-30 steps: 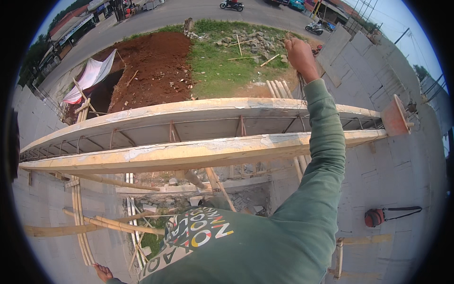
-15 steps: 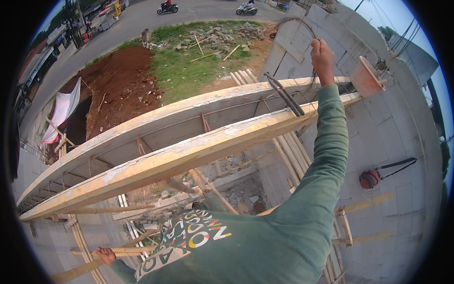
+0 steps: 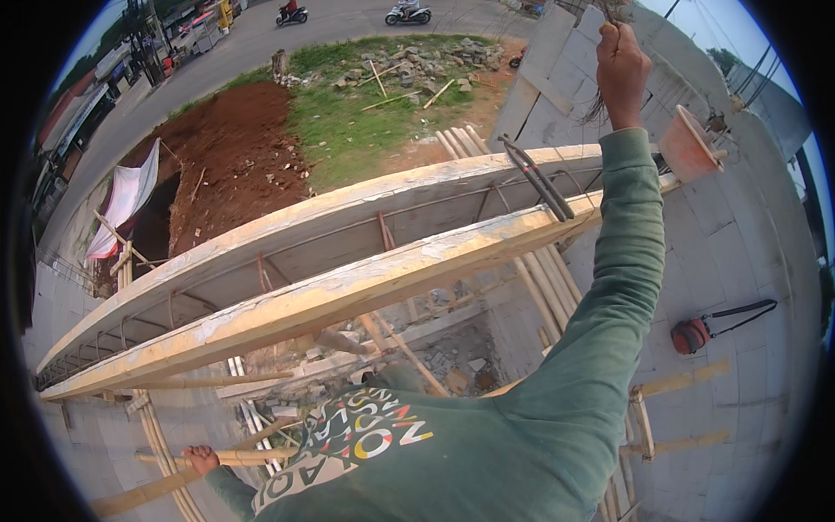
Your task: The person works on a wooden formwork beam at a construction site, bending and tying metal rods to secure the structure. They use pliers to twist and tighten the rods around the wooden frame.
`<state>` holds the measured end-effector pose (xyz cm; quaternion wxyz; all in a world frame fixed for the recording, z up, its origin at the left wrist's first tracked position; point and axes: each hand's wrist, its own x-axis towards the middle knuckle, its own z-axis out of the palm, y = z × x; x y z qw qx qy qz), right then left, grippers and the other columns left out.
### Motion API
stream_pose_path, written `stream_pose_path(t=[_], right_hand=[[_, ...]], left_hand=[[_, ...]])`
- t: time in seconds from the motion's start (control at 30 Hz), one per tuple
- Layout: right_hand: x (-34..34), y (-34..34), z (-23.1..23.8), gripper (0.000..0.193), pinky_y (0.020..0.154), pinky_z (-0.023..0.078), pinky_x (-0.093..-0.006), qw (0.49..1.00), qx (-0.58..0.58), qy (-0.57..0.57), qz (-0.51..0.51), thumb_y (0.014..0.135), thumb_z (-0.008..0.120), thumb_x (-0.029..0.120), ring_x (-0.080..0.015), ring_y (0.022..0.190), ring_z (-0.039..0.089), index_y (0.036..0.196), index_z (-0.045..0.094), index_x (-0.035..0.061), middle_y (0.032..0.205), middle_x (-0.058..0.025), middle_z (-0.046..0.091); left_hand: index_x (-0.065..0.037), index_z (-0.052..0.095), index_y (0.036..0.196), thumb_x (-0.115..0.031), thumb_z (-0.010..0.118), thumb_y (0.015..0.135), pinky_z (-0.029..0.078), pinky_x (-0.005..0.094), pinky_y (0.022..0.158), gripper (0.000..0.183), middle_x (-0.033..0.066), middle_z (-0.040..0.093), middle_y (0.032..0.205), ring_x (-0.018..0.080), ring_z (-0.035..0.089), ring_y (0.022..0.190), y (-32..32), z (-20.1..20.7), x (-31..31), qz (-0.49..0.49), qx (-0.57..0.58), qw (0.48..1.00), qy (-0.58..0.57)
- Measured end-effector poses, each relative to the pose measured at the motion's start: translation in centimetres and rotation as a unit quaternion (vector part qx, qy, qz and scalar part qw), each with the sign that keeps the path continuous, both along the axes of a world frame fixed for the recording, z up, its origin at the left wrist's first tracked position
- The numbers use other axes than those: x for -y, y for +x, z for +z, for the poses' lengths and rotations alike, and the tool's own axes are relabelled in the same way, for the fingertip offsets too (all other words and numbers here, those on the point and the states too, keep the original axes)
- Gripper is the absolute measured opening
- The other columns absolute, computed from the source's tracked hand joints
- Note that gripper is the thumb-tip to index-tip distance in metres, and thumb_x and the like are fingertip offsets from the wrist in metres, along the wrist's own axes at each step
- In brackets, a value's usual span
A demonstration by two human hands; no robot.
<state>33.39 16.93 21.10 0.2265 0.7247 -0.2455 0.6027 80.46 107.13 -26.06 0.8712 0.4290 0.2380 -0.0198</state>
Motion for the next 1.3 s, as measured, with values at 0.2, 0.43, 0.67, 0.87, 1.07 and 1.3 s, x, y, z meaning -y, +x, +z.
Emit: stream_pose_path(t=[0.2, 0.43, 0.67, 0.87, 1.07, 1.3], right_hand=[[-4.1, 9.3, 3.2, 0.032, 0.058, 0.048, -0.0312, 0.987, 0.048, 0.089, 0.121, 0.105, 0.047, 0.032, -0.0125, 0.06, 0.058, 0.104, 0.067, 0.0059, 0.065, -0.0033, 0.059], [-15.0, 33.8, 5.1, 0.032, 0.055, 0.041, -0.0237, 0.911, 0.031, 0.007, 0.41, 0.106, 0.049, 0.031, -0.0037, 0.058, 0.049, 0.107, 0.068, 0.0049, 0.066, 0.0033, 0.052], [-36.0, 59.0, 3.9, 0.029, 0.087, 0.041, -0.0437, 0.927, -0.15, 0.143, 0.311, 0.099, 0.053, 0.028, -0.0339, 0.099, 0.057, 0.114, 0.054, 0.0019, 0.106, -0.0194, 0.058], [-59.0, 67.3, -6.7, 0.031, 0.078, 0.05, -0.0567, 0.715, -0.065, 0.418, 0.556, 0.1, 0.049, 0.028, -0.0488, 0.088, 0.065, 0.1, 0.055, -0.0024, 0.091, -0.0293, 0.067], [-77.2, 65.2, -17.7, 0.032, 0.092, 0.052, -0.0495, 0.509, -0.306, 0.605, 0.531, 0.098, 0.052, 0.023, -0.0434, 0.108, 0.064, 0.116, 0.056, -0.0034, 0.113, -0.0279, 0.067], [-80.4, 67.1, -22.5, 0.032, 0.091, 0.052, -0.0488, 0.499, -0.324, 0.629, 0.501, 0.098, 0.055, 0.023, -0.042, 0.11, 0.064, 0.116, 0.056, -0.0033, 0.119, -0.0262, 0.065]], left_hand=[[-0.016, 0.046, 0.08, -0.034, 0.049, 0.105, 0.033, 0.0276, 0.044, 0.03, -0.003, 0.034, 0.056, 0.0112, 0.034, 0.045, -2.9, 0.0, 1.2, 0.077, -0.038, 0.996, 0.015], [-0.012, 0.047, 0.086, -0.038, 0.047, 0.106, 0.036, 0.03, 0.048, 0.033, -0.0023, 0.035, 0.058, 0.0119, 0.037, 0.048, -11.0, 1.7, 2.6, 0.172, 0.008, 0.985, -0.009], [-0.014, 0.045, 0.085, -0.039, 0.044, 0.107, 0.033, 0.0299, 0.045, 0.033, -0.0019, 0.032, 0.055, 0.0118, 0.032, 0.045, -28.4, 2.5, -3.2, 0.39, 0.045, 0.919, 0.021], [-0.015, 0.041, 0.085, -0.04, 0.042, 0.107, 0.032, 0.0319, 0.046, 0.034, -0.0003, 0.03, 0.06, 0.0129, 0.028, 0.047, -45.9, 2.5, -6.1, 0.622, -0.069, 0.778, 0.055], [-0.014, 0.039, 0.085, -0.037, 0.045, 0.106, 0.031, 0.0292, 0.044, 0.031, -0.0008, 0.029, 0.062, 0.0122, 0.03, 0.047, -53.4, 0.6, -4.8, 0.68, -0.208, 0.7, 0.074], [-0.014, 0.04, 0.085, -0.036, 0.045, 0.106, 0.031, 0.029, 0.044, 0.03, -0.0012, 0.028, 0.062, 0.0122, 0.03, 0.048, -52.8, -1.0, -4.9, 0.664, -0.245, 0.7, 0.093]])
